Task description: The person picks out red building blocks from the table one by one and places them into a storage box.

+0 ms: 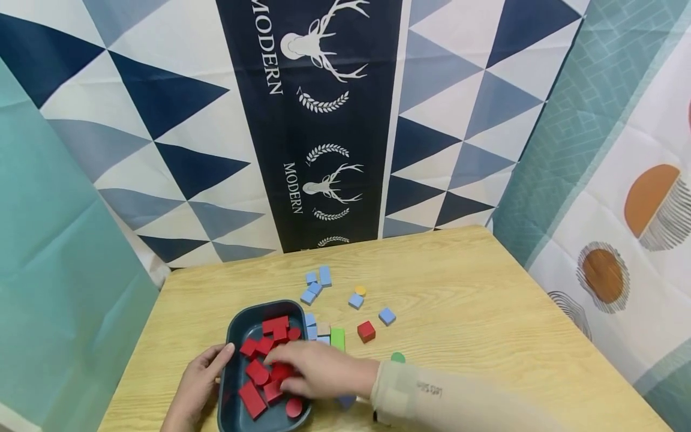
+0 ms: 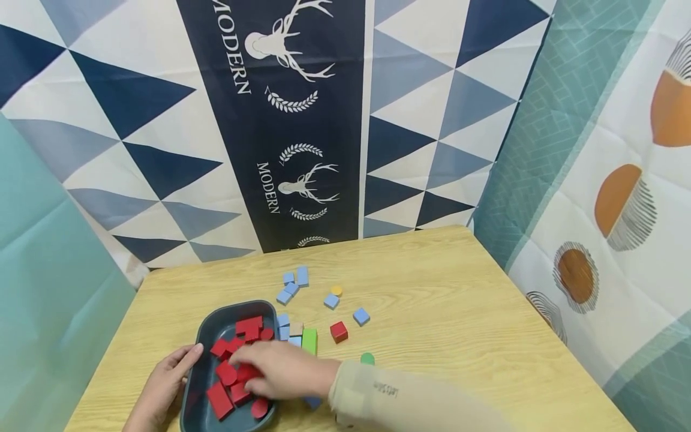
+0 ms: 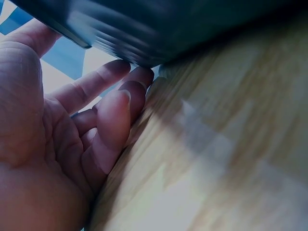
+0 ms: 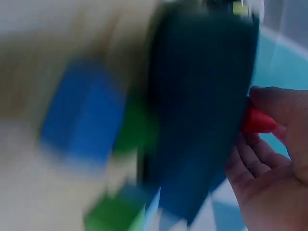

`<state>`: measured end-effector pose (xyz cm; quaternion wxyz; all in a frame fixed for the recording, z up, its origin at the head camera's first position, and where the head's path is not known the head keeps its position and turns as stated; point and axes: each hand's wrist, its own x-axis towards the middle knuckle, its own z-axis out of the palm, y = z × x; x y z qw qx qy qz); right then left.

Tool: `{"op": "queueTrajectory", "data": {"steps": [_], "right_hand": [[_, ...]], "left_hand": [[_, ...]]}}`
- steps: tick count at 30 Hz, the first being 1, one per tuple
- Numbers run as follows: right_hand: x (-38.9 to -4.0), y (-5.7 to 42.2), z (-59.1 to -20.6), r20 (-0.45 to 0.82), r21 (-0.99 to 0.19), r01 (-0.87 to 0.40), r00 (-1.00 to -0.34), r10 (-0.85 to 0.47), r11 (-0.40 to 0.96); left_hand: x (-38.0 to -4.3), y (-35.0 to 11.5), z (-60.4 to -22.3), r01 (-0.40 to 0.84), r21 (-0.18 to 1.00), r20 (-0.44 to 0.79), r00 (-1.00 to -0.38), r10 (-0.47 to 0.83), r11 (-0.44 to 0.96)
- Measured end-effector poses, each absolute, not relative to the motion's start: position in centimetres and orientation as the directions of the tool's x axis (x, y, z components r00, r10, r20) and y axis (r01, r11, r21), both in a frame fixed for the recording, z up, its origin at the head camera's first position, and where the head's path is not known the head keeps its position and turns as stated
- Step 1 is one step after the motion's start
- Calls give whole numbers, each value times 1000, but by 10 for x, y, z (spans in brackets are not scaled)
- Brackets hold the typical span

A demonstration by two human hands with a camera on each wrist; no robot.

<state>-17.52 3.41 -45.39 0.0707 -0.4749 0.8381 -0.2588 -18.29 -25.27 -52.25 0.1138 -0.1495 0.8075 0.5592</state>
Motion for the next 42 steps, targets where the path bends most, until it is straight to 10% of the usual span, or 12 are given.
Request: {"op": "queueTrajectory", "data": {"steps": [5,42], "right_hand": [[-155,13,-470,63,-488,-797,-438,-897,355],[-145,3,-488,191,-285,-881,-439,-878,379]], "left_hand": [[-183,-250,-523,-355,872,-331,-935,-129,337],[-181,-250,-524,-334,885,-312,-943,-120,324]]}}
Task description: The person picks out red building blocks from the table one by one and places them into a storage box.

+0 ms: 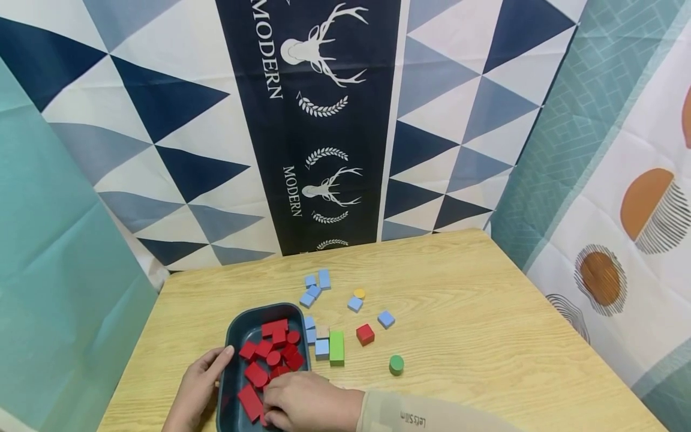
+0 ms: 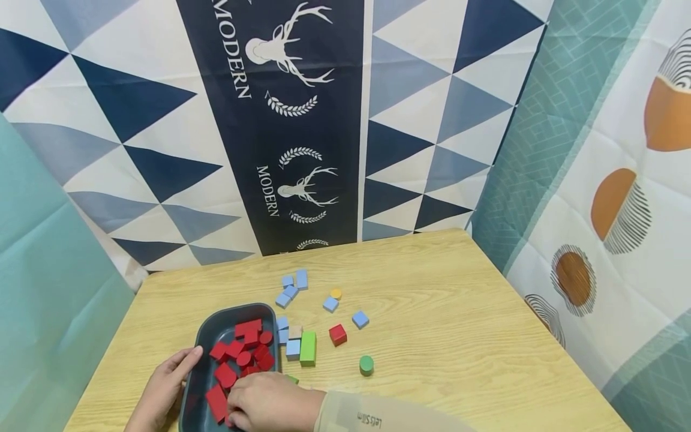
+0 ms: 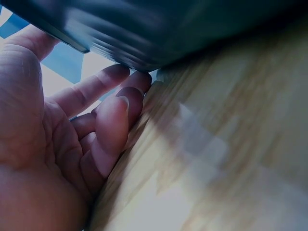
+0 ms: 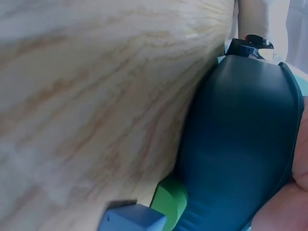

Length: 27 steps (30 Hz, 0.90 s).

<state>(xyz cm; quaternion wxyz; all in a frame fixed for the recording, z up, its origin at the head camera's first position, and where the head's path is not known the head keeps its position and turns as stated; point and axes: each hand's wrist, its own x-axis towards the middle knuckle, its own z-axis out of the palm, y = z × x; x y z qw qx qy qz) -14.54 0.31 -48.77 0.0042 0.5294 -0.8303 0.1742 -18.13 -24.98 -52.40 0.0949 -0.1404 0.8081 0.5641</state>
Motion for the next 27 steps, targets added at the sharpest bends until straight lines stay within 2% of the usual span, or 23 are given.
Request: {"op": "queueTrajectory", "data": {"steps": [5,8,10,13,16,19,22,27], "right_hand": [[-145,7,-484,245,-383,-871,-418,-875,308],[-144,19,-481,321,-454,-860,-403,-857,234],[-147,32,-480,388,-458,-865,-401,-830,204],[-158,63,-478,476,-409,-875,-447,-757,260],[-177,100,-475,516,-347,-850,-525,-676,396],[-198,135,-474,495,-281,-785,-611,-618,552],[-214,162,-475,405,-230,-719,-683,-608,656],[-224,181,-482,267,-223,-701,-712,-649,677]], "left_hand": [[-181,-251,-523,-324,893,-300,-946,-124,312],[-180,-251,-524,-336,891,-310,-942,-130,304],[-180,-251,-524,-340,888,-315,-940,-129,308],[-180,-250,-524,-348,887,-325,-938,-125,304],[-181,-249,-522,-347,885,-324,-938,-125,310],[-181,-250,-521,-352,879,-326,-936,-133,322],[-181,-251,-520,-358,870,-332,-934,-134,339],[-183,-251,-523,-372,867,-347,-928,-133,332]]}}
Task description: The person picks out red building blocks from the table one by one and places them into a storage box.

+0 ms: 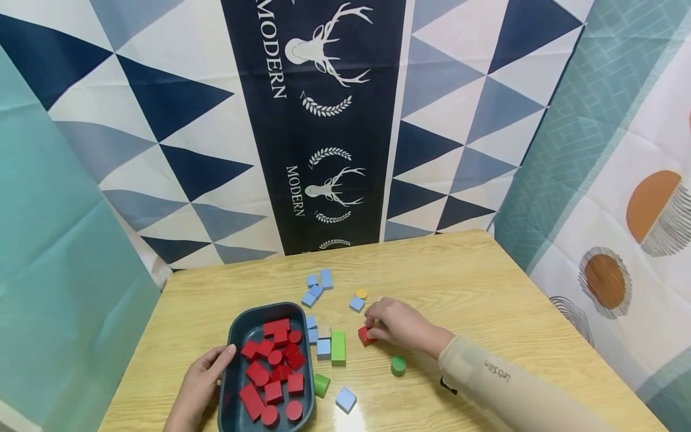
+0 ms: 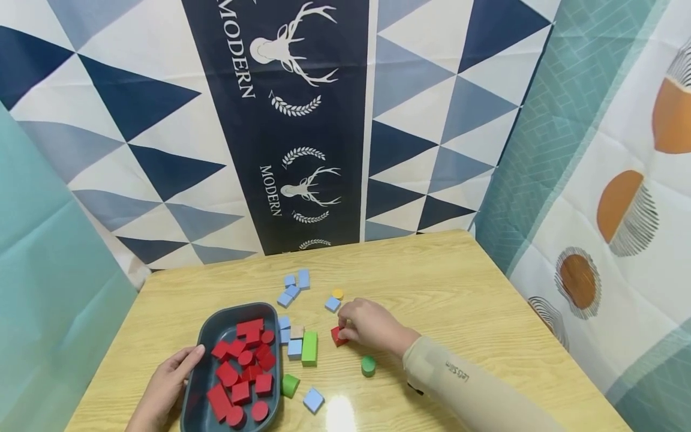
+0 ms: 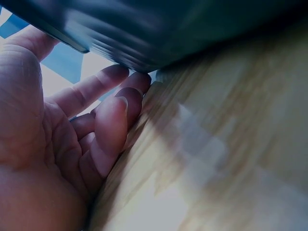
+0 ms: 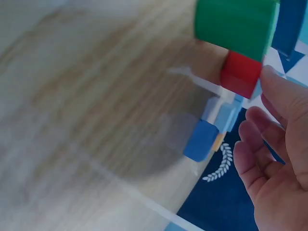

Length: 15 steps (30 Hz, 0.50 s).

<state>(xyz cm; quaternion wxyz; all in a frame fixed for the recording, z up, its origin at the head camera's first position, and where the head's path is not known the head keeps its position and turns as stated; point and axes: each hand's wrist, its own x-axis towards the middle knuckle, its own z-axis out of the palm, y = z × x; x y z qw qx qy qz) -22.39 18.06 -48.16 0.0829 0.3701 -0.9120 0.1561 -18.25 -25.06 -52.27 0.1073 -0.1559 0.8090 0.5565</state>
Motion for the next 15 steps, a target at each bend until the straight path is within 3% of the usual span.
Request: {"op": "queueTrajectory", "data": {"steps": [9,15], "right_hand": [[-223,174,-490,257,-246,-747,-665,-702,618],[-222,169,-492,186,-202,-726,-687,-702,657]], "left_hand": [[-182,-251,-525,-351,878,-326,-936,-132,326],[-184,-251,-526,-326,886,-300,-945,-128,331]]}}
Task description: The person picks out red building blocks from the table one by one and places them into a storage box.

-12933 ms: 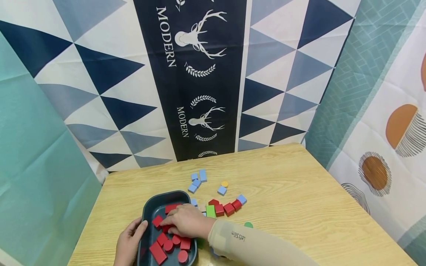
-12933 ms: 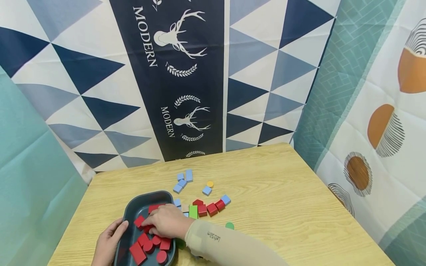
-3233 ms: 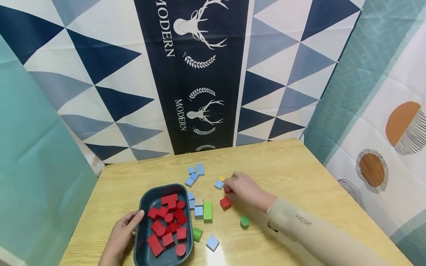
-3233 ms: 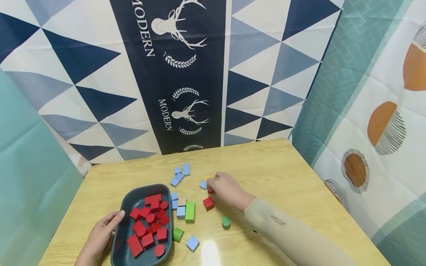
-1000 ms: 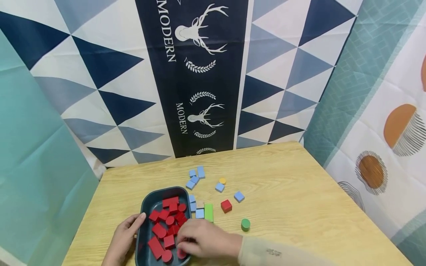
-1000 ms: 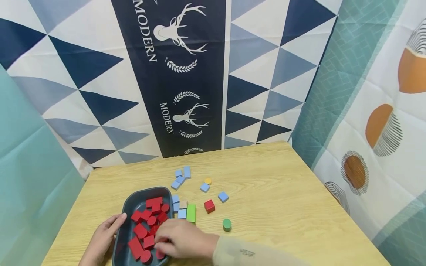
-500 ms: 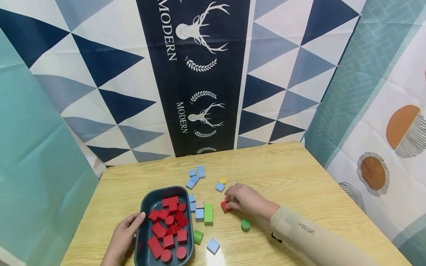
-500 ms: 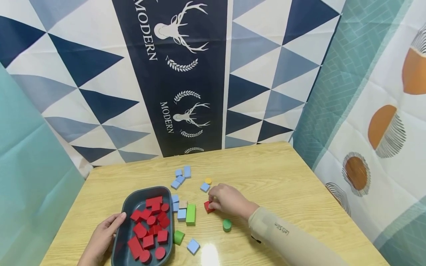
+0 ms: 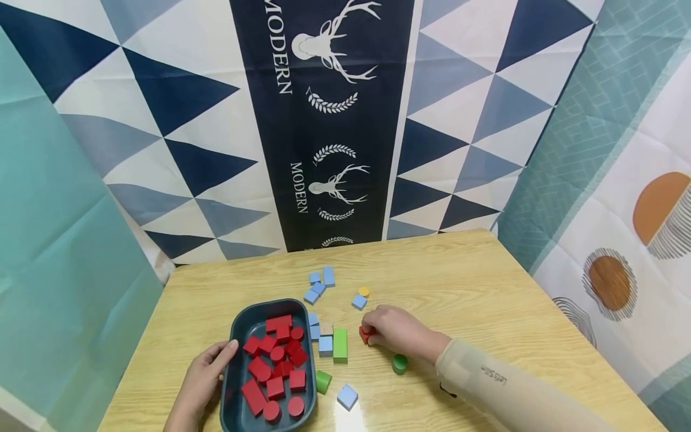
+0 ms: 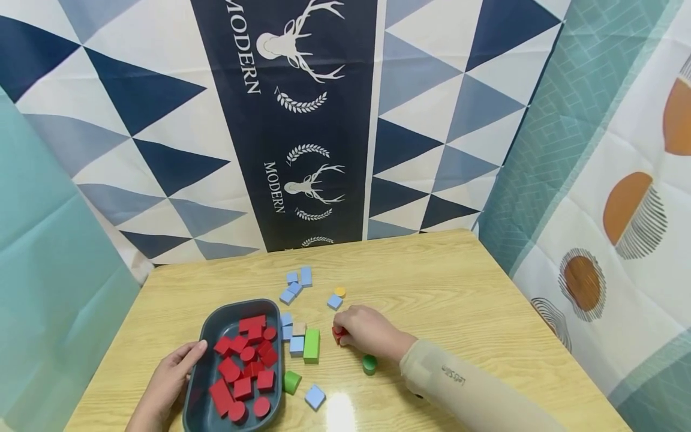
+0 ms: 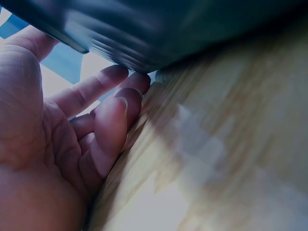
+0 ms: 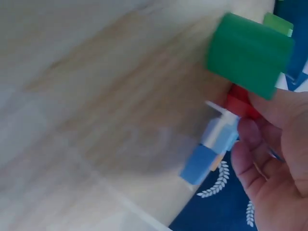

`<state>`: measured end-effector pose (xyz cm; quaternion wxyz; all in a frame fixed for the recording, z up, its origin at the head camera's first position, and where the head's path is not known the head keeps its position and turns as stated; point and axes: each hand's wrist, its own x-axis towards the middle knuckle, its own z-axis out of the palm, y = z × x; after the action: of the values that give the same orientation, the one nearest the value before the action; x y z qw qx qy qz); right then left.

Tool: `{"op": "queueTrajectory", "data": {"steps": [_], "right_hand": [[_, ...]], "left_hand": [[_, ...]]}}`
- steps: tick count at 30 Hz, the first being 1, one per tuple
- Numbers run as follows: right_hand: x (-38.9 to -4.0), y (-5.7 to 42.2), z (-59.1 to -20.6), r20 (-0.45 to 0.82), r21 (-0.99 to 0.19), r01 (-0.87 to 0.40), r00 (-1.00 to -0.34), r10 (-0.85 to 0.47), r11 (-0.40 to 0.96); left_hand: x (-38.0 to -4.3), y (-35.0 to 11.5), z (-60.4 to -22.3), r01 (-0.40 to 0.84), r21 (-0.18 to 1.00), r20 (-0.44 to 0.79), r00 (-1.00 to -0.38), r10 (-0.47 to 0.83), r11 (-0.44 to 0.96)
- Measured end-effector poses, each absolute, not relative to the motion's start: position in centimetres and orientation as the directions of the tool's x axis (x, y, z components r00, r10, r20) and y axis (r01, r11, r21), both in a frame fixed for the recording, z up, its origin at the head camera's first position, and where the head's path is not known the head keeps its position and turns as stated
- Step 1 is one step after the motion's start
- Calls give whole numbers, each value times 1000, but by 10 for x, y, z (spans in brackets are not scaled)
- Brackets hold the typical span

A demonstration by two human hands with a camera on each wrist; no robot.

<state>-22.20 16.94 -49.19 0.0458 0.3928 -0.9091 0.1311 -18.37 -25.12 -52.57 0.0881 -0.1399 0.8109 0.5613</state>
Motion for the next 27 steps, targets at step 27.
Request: {"op": "queueTrajectory", "data": {"steps": [27], "right_hand": [[-156,22,-461,85,-356,-838,-469,-879,413]], "left_hand": [[-184,-250,-525,-327,890,-299,-945,-135,318]]}}
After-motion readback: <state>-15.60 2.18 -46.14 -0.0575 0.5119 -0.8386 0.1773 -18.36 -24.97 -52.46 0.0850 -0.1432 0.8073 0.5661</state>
